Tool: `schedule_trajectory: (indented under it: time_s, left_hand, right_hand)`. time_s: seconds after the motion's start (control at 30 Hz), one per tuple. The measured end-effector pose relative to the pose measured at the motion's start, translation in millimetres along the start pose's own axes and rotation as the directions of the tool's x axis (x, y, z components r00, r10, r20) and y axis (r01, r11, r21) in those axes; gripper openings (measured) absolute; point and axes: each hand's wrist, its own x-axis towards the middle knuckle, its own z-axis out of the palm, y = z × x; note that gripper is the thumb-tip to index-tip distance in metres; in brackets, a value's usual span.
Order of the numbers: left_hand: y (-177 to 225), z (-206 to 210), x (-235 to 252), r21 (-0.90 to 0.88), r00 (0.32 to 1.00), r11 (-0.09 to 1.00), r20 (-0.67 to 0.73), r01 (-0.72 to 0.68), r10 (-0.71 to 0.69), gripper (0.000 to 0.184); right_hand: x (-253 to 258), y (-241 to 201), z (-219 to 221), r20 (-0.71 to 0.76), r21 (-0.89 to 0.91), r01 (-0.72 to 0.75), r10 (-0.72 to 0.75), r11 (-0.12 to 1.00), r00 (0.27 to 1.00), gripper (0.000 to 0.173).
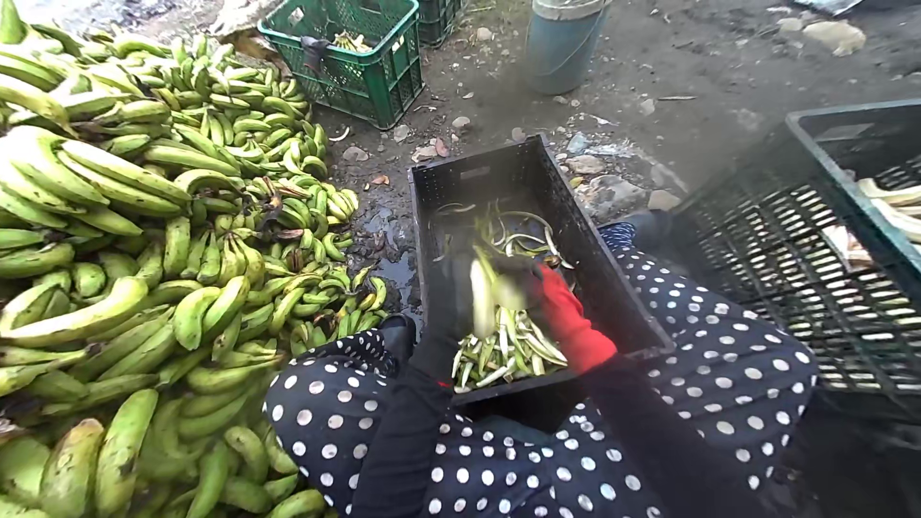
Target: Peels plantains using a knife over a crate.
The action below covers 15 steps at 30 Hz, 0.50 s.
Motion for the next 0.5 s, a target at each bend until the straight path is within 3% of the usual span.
schedule_trajectory:
  time_s: [0.03,0.1,0.17,0.23,0.3,0.4,0.43,0.5]
  left_hand:
    - [-2,5,-4,0.004,0.998,0.999,0.053,-0.032,0.032,0.043]
    - [-2,14,-4,-0.242,0.993,0.970,0.119,0.040,-0.011,0.043]
    - [-4,12,4,-0.545,0.991,0.828,0.085,0.135,-0.106,0.042]
    - [-2,3,11,-0.708,0.976,0.676,0.093,0.204,-0.198,0.052]
    - [-5,-12,7,-0.655,0.982,0.734,0.078,0.180,-0.171,0.044]
    - [16,-8,3,-0.528,0.953,0.810,-0.003,0.255,-0.302,0.031]
    - [9,-7,6,-0.472,0.956,0.843,-0.001,0.258,-0.294,0.029]
    - [-2,-6,6,-0.298,0.967,0.925,-0.021,0.235,-0.252,0.030]
  right_hand:
    - [7,2,-3,0.039,0.008,-0.036,0.036,0.999,0.999,0.039]
    - [12,7,-10,0.043,0.041,-0.074,0.072,0.996,0.996,0.038]
    - [10,12,-10,-0.039,0.099,-0.029,0.033,0.995,0.999,0.039]
    - [3,19,-9,-0.125,0.037,0.083,-0.078,0.996,0.989,0.040]
    - [-14,22,-12,-0.116,-0.148,0.196,-0.214,0.969,0.970,0.053]
    - [-29,31,-8,-0.166,-0.336,0.352,-0.423,0.873,0.891,0.074]
    - [-32,29,-9,-0.165,-0.346,0.348,-0.421,0.871,0.892,0.073]
    - [-33,18,-11,-0.103,-0.309,0.232,-0.275,0.922,0.956,0.063]
